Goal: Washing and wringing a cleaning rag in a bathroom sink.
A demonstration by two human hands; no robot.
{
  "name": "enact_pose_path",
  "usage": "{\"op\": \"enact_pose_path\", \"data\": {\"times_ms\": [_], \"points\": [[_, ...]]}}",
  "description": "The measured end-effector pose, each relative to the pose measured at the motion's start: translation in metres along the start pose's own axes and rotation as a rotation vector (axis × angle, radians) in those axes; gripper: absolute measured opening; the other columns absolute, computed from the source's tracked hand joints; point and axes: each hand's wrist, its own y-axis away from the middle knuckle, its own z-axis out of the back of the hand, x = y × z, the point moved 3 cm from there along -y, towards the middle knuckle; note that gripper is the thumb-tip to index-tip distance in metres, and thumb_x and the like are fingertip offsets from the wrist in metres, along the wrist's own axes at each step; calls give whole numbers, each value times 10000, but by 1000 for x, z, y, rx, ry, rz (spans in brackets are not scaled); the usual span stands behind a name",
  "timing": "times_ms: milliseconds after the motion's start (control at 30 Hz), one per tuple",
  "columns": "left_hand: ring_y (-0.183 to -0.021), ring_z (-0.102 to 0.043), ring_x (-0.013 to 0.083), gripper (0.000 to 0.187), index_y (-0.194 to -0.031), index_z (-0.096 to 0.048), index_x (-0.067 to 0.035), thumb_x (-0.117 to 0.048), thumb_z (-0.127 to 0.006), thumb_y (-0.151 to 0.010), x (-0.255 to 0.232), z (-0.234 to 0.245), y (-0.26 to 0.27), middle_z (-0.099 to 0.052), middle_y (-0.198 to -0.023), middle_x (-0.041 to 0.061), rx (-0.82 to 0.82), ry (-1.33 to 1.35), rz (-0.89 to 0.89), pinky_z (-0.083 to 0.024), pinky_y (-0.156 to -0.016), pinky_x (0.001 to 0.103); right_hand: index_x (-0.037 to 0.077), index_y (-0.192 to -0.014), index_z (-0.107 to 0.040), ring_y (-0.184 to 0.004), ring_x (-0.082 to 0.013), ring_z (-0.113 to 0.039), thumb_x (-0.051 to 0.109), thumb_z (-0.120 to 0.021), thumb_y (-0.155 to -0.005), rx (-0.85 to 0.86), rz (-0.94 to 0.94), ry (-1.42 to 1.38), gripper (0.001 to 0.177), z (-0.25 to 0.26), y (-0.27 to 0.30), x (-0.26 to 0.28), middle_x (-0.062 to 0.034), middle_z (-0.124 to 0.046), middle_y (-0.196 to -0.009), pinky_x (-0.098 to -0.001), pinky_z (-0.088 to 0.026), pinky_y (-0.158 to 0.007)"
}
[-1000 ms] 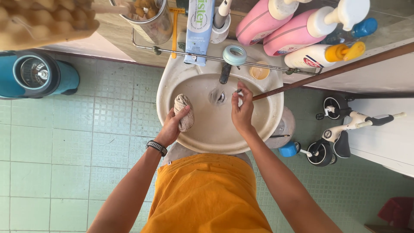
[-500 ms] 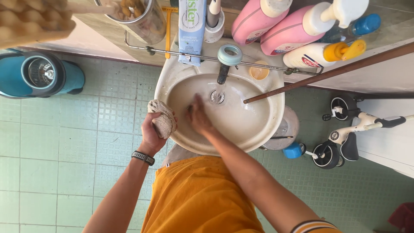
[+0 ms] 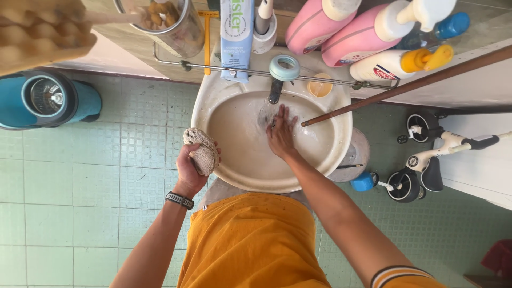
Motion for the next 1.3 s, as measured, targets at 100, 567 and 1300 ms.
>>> {"op": "enact_pose_path", "data": {"times_ms": [100,567,1300], "points": [[-986,-685,304,476,-1228,-603,-25,-310,-545,-850,0,3,5,-686,-1092,141,-31,-1,-5,-564,-853,452,-28,-1221,-455,-1233,-457,-466,303,-463,-1059,-38,-142,-484,369,-56,-40,40,-363,-197,-1647,-584,-387,-1113],[-1000,-683,308,482,-1228,-599,-18,-324,-554,-859,1,13,0,-692,-1102,146,-2,8,58,-561,-851,450,20,-1524,-267,-1272,-422,-570,371,-460,-1074,430,134,-489,603,14,68,94,-298,-467,-1500,-459,-471,-1041],[-1027,-686,303,472,-1238,-582,3,-278,-568,-859,17,4,10,-689,-1102,147,-41,-86,76,-574,-833,415,47,-1046,-716,-1063,-375,-587,23,-765,-823,-31,-63,-70,229,-10,-17,-18,-162,-620,-1114,-473,-497,-951]]}}
